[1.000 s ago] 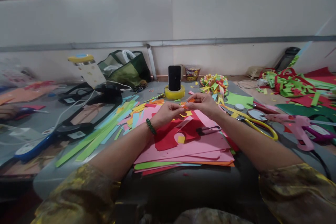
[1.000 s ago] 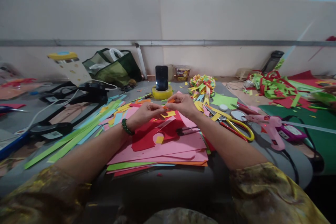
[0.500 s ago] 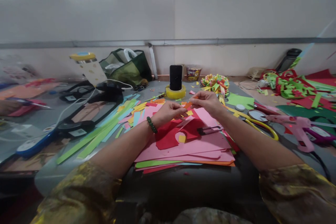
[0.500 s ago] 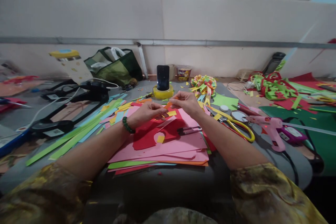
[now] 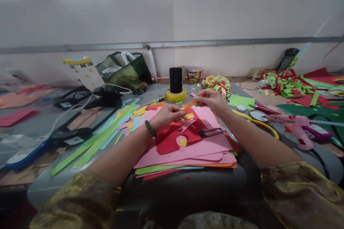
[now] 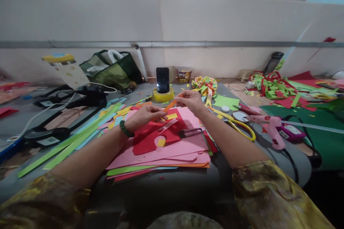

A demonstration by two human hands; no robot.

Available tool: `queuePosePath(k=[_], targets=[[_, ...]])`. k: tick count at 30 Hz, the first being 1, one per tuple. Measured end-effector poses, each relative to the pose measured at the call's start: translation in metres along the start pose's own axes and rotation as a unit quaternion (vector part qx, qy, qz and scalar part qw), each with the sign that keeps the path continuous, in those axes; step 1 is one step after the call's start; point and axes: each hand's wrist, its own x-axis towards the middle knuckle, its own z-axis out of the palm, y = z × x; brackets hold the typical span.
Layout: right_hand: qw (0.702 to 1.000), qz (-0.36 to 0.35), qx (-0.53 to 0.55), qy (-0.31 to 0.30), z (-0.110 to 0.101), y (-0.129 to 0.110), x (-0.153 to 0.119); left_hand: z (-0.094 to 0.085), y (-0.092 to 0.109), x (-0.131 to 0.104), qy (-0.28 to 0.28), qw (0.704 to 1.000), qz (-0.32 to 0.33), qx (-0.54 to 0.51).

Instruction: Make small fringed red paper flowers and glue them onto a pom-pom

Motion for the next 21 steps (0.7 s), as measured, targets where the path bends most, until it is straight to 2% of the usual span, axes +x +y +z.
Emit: queuePosePath(k=[9,17,21], targets=[[1.0,0.022,0.018,0.004,0.0,0.003,0.002,-0.001,0.002,0.0,0.001,1.0,-0.028,-0.003],[0.999,0.011,0.025,0.018,-0.017,0.008,0.012,-0.006,0.002,0.0,-0.014,1.0,-0.018,-0.01],[0.999,0.003,0.024,0.028,-0.017,0.005,0.011,-0.009,0.002,0.001,-0.024,0.999,-0.017,-0.013]])
